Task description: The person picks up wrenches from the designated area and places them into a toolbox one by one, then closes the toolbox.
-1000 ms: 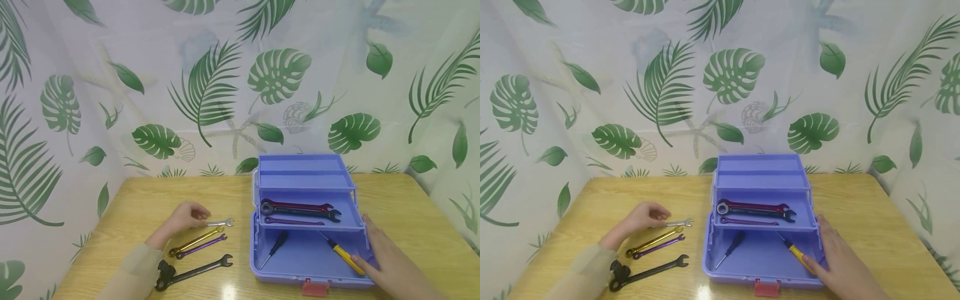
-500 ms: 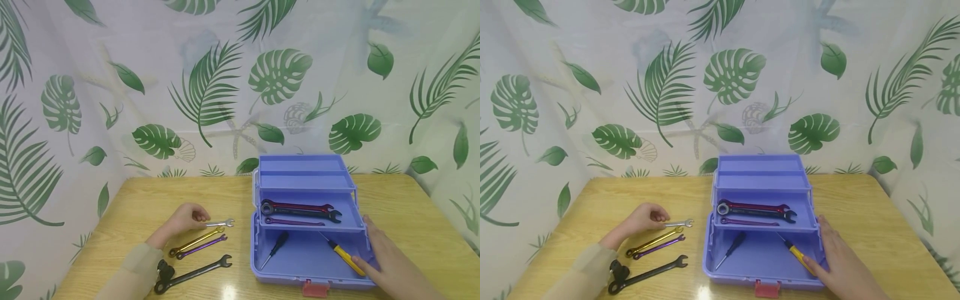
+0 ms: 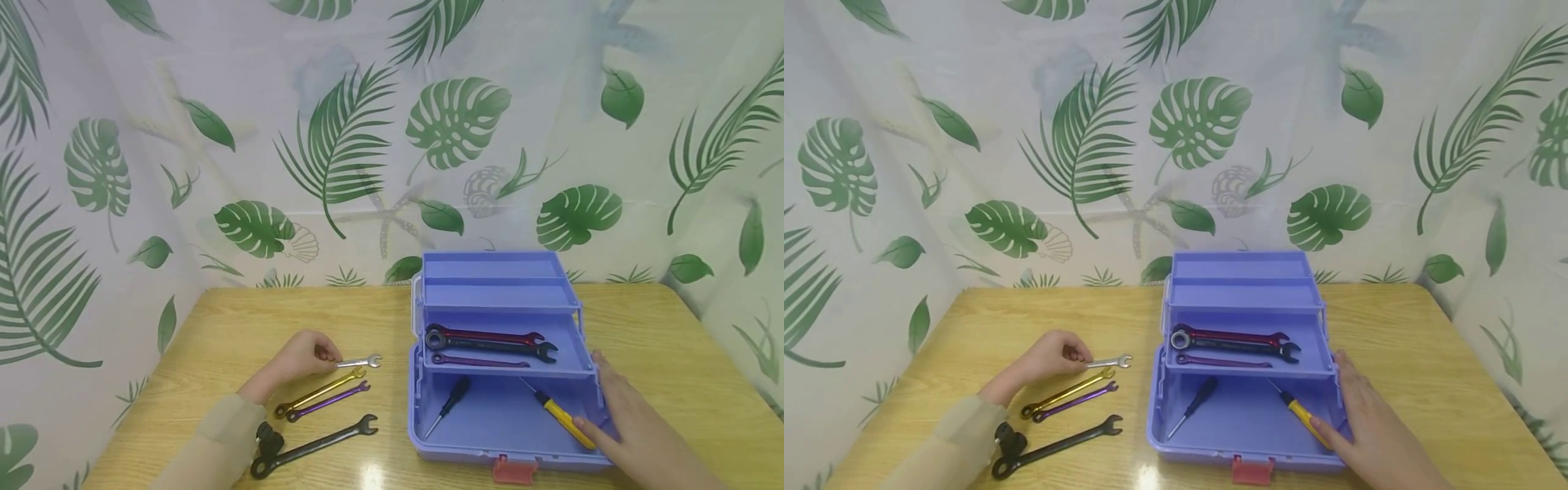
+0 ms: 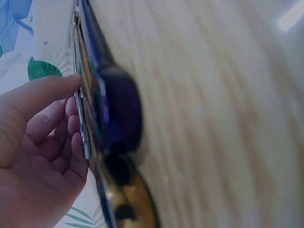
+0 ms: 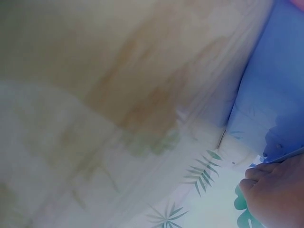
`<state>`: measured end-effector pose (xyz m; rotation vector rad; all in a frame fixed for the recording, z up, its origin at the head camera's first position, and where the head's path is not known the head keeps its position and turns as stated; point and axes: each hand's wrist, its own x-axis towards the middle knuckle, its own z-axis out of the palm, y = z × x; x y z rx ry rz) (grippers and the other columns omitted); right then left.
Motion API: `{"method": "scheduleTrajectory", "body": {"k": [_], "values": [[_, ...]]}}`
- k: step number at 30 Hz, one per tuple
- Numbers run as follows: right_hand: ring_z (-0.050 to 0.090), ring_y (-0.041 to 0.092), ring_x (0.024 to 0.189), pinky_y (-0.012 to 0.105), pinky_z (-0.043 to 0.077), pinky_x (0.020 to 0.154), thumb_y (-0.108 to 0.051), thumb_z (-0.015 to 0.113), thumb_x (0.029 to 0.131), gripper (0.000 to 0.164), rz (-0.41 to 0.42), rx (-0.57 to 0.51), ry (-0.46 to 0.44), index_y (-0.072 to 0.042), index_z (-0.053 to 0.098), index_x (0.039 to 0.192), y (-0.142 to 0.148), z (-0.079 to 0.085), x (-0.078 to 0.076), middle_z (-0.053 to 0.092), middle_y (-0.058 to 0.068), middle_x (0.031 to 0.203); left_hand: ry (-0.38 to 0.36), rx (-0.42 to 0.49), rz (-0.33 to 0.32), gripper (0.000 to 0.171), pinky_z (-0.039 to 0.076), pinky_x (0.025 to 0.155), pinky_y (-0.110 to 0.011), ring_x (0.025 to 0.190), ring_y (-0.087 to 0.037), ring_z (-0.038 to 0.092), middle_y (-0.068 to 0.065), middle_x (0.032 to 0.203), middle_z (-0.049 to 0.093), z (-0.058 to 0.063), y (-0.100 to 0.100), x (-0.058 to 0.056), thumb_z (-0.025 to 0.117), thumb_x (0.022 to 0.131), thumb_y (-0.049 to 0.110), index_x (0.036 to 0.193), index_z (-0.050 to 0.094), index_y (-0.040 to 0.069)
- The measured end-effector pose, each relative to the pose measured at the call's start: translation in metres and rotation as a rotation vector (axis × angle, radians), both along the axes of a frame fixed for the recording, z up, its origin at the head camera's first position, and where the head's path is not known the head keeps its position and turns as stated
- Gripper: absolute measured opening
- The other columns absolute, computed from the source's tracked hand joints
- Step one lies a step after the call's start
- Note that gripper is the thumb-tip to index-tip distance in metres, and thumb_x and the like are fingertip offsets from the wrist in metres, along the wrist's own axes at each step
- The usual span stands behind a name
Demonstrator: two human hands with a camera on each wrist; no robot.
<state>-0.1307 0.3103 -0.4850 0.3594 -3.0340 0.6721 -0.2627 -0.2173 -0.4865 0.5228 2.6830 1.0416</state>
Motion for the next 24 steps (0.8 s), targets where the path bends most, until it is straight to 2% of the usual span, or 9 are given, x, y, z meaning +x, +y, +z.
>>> {"method": "scheduleTrajectory", "body": {"k": [10,24], "values": [[0.034,0.066,0.145,0.083,0.035,0.108,-0.051,0.061,0.105,0.105,-0.009,0.041,-0.035,0.002,-0.003,0.168,0.0002,0.0022,-0.0015,0.023,0.040,0.167,0.012,-0.028,0.009,0.005,0.049,0.069,-0.021,0.077,-0.011,0.057,-0.003,0.084,0.072,0.0040,0.0032,0.0023,0.082,0.089,0.001,0.092,0.080,0.004],[0.033,0.066,0.145,0.083,0.035,0.107,-0.049,0.062,0.105,0.104,-0.003,0.016,-0.025,0.004,-0.002,0.168,0.0002,0.0006,-0.0015,0.023,0.041,0.167,0.032,-0.054,-0.001,0.005,0.052,0.071,-0.022,0.077,-0.010,0.059,-0.003,0.083,0.071,0.0052,0.0069,0.0036,0.081,0.087,0.000,0.089,0.077,0.002]]}}
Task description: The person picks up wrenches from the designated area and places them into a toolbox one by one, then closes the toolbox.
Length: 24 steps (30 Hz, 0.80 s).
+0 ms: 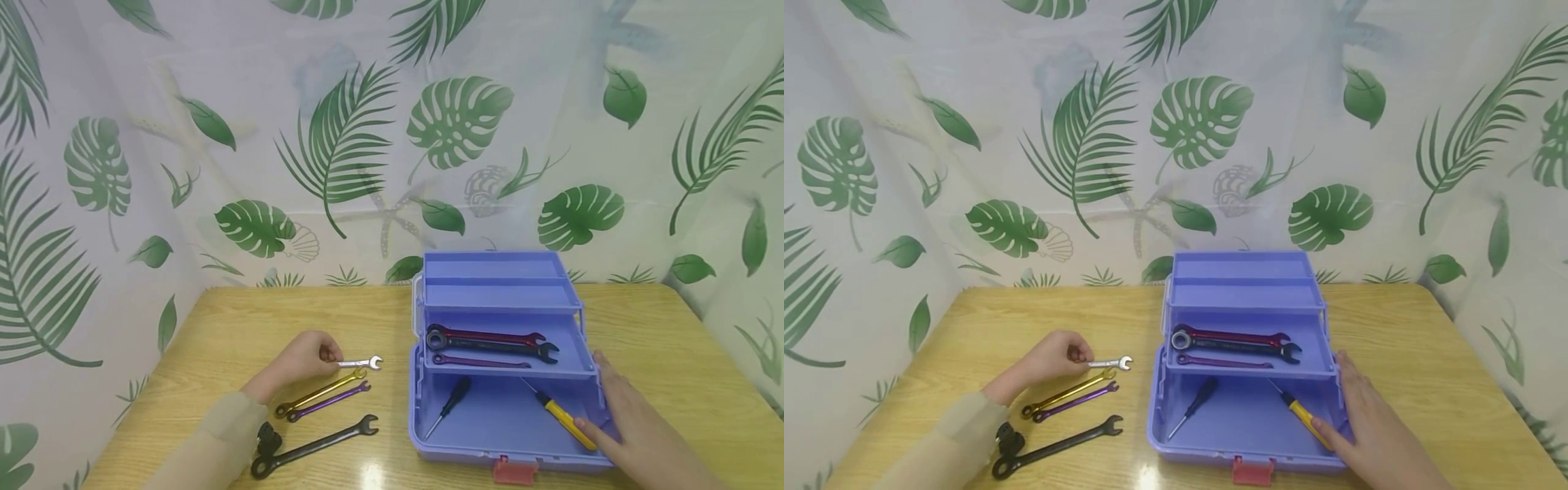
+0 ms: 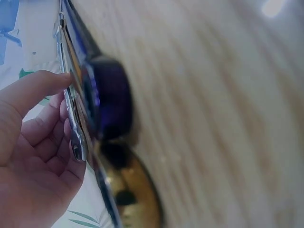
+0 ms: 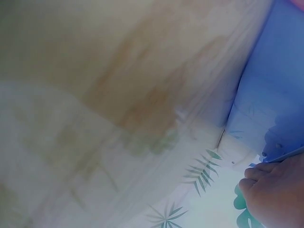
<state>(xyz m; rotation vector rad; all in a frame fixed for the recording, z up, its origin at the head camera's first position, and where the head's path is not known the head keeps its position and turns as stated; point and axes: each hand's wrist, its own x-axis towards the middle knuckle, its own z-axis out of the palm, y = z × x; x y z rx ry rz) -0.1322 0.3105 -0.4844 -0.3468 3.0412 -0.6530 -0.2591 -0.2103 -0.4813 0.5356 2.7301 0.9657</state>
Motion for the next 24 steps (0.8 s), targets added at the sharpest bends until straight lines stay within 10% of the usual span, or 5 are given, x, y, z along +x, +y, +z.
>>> {"method": "scheduleTrajectory", "body": {"k": [24], "values": [[0.035,0.065,0.145,0.082,0.035,0.108,-0.052,0.059,0.105,0.104,-0.017,0.040,-0.006,0.003,-0.004,0.168,-0.0014,0.0034,0.0011,0.024,0.041,0.166,0.034,-0.016,0.065,0.002,0.052,0.073,-0.025,0.078,-0.010,0.060,-0.004,0.083,0.072,0.0008,0.0035,-0.0018,0.077,0.092,-0.001,0.093,0.076,0.001]]}}
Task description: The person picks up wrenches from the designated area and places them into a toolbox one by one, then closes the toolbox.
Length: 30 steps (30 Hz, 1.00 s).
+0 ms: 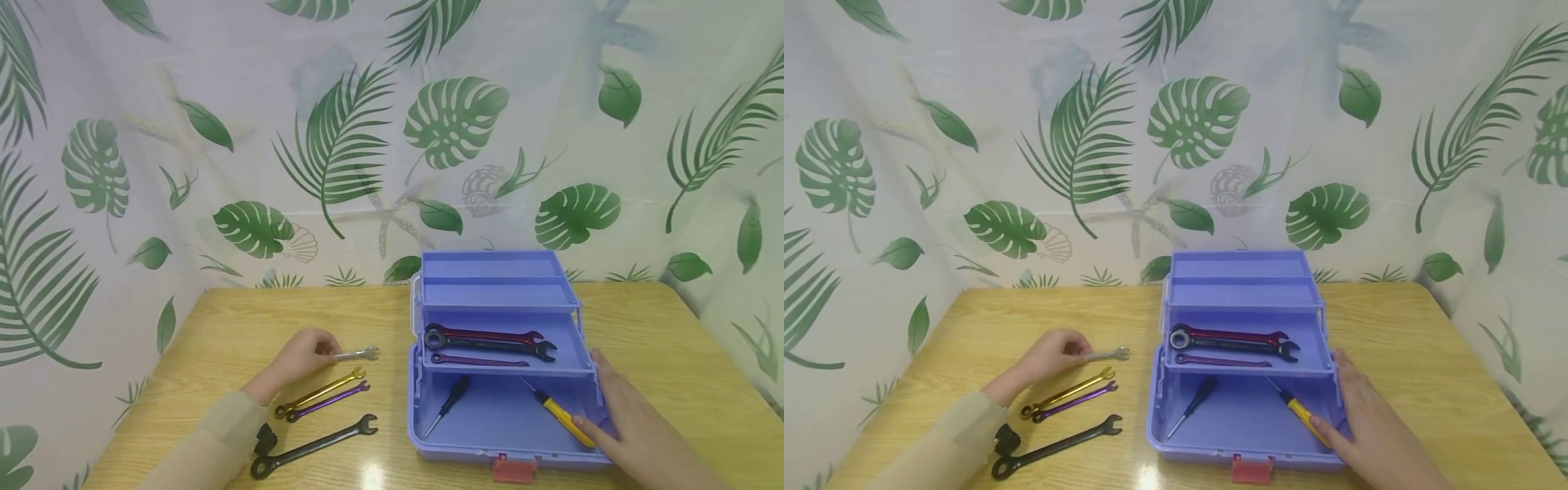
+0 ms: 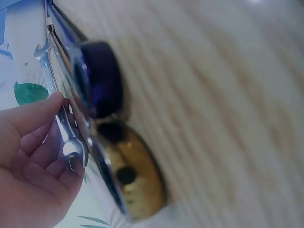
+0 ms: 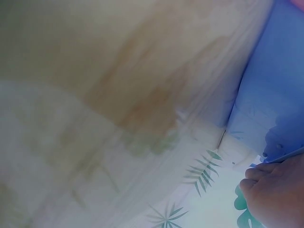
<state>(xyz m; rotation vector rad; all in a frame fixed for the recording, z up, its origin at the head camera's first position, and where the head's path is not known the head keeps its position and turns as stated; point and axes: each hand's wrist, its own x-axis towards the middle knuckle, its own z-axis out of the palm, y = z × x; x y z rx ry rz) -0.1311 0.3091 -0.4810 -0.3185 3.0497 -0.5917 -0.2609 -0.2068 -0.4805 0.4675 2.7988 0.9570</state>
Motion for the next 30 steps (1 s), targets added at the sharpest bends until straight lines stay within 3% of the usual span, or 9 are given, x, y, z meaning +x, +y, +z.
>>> {"method": "scheduleTrajectory", "body": {"k": [5,11,24,30], "values": [[0.035,0.065,0.145,0.083,0.036,0.107,-0.050,0.061,0.105,0.104,0.009,-0.038,0.014,0.001,-0.004,0.169,0.000,-0.002,0.001,0.024,0.040,0.167,-0.002,0.012,0.038,0.006,0.057,0.079,-0.030,0.082,-0.012,0.066,-0.006,0.087,0.076,0.003,0.002,0.002,0.076,0.092,-0.004,0.092,0.078,0.002],[0.036,0.065,0.144,0.083,0.036,0.107,-0.050,0.061,0.105,0.105,0.007,-0.031,0.012,0.001,-0.005,0.169,0.001,-0.001,0.001,0.025,0.041,0.166,0.026,0.003,0.031,0.008,0.059,0.080,-0.032,0.083,-0.013,0.067,-0.007,0.090,0.077,0.008,0.006,0.003,0.074,0.094,-0.004,0.094,0.079,0.002],[0.036,0.065,0.144,0.083,0.036,0.107,-0.051,0.061,0.105,0.105,0.005,-0.018,0.012,0.001,-0.005,0.168,0.000,-0.002,0.001,0.025,0.041,0.166,0.056,-0.039,0.054,0.011,0.055,0.077,-0.033,0.082,-0.014,0.062,-0.006,0.090,0.075,0.026,0.016,0.007,0.070,0.097,-0.003,0.094,0.077,0.004],[0.036,0.065,0.144,0.084,0.035,0.107,-0.053,0.057,0.105,0.105,-0.011,-0.001,-0.010,0.001,-0.007,0.168,-0.001,-0.001,0.000,0.025,0.042,0.165,0.068,-0.017,0.061,0.010,0.059,0.078,-0.036,0.086,-0.018,0.067,-0.008,0.093,0.076,0.038,0.018,0.008,0.069,0.099,-0.002,0.096,0.076,0.004]]}}
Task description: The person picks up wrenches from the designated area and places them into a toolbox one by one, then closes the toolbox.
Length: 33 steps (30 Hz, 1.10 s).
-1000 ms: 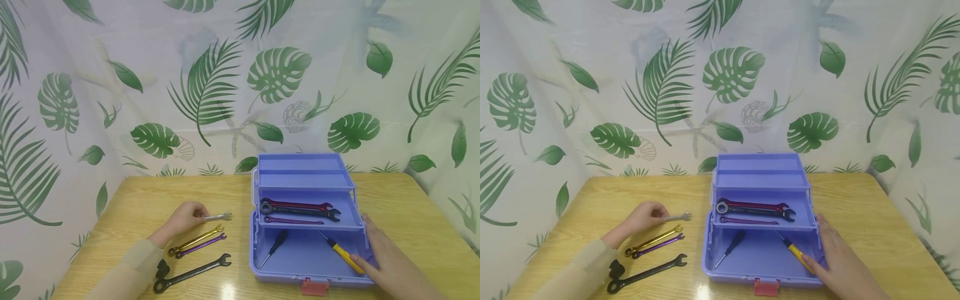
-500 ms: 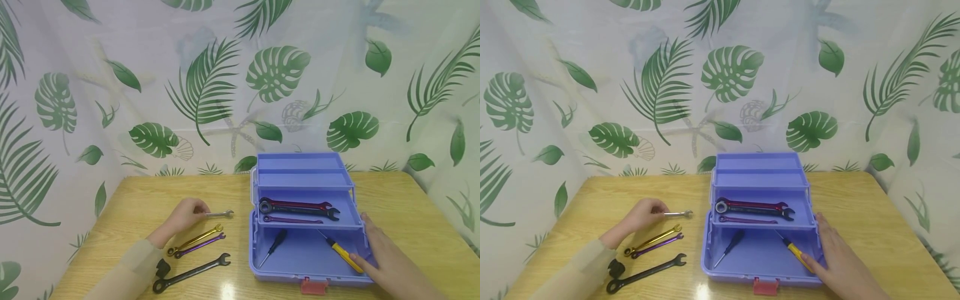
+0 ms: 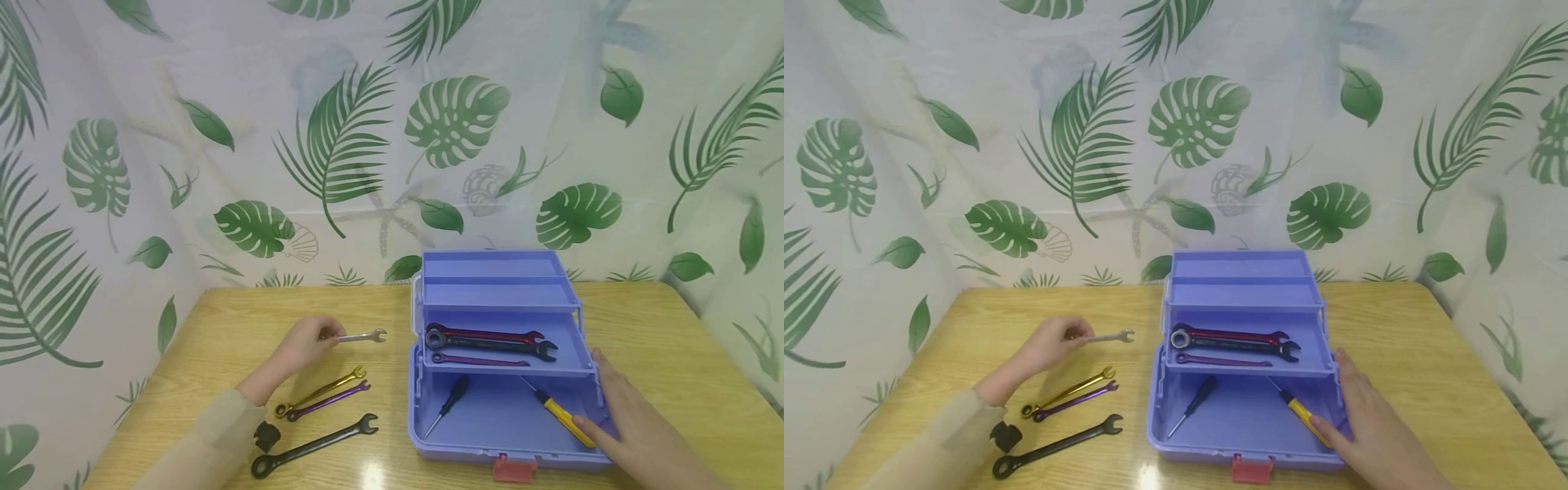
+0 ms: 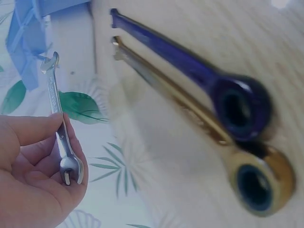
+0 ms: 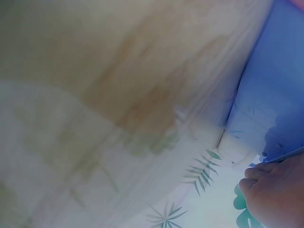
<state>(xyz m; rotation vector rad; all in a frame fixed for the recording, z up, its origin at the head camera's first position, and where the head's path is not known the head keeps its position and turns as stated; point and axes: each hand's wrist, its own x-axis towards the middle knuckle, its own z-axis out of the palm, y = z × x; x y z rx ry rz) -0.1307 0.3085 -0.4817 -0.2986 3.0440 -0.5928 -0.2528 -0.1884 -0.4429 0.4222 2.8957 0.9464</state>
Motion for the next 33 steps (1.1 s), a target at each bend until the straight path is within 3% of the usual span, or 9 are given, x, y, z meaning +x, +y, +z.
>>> {"method": "scheduleTrajectory", "body": {"k": [11,21,33], "values": [[0.036,0.066,0.143,0.084,0.036,0.106,-0.055,0.057,0.105,0.106,-0.003,0.017,-0.008,0.001,-0.009,0.168,0.000,0.000,0.000,0.025,0.042,0.165,0.031,0.049,-0.035,0.008,0.060,0.081,-0.039,0.088,-0.020,0.070,-0.010,0.095,0.076,0.022,0.011,0.006,0.068,0.101,0.000,0.100,0.075,0.004],[0.035,0.065,0.144,0.083,0.035,0.108,-0.054,0.058,0.105,0.105,0.006,0.017,-0.002,0.003,-0.004,0.168,0.000,0.001,-0.001,0.025,0.041,0.166,0.021,0.108,-0.064,0.008,0.060,0.083,-0.037,0.092,-0.021,0.071,-0.012,0.099,0.077,0.037,0.033,0.011,0.068,0.101,0.001,0.102,0.075,0.004],[0.034,0.065,0.145,0.084,0.034,0.108,-0.055,0.056,0.106,0.104,0.000,0.020,-0.010,0.002,-0.004,0.168,0.000,0.002,-0.001,0.023,0.041,0.167,0.032,0.123,-0.162,0.008,0.057,0.080,-0.030,0.089,-0.016,0.068,-0.010,0.099,0.077,0.040,0.065,0.011,0.068,0.101,0.002,0.102,0.076,0.004]]}}
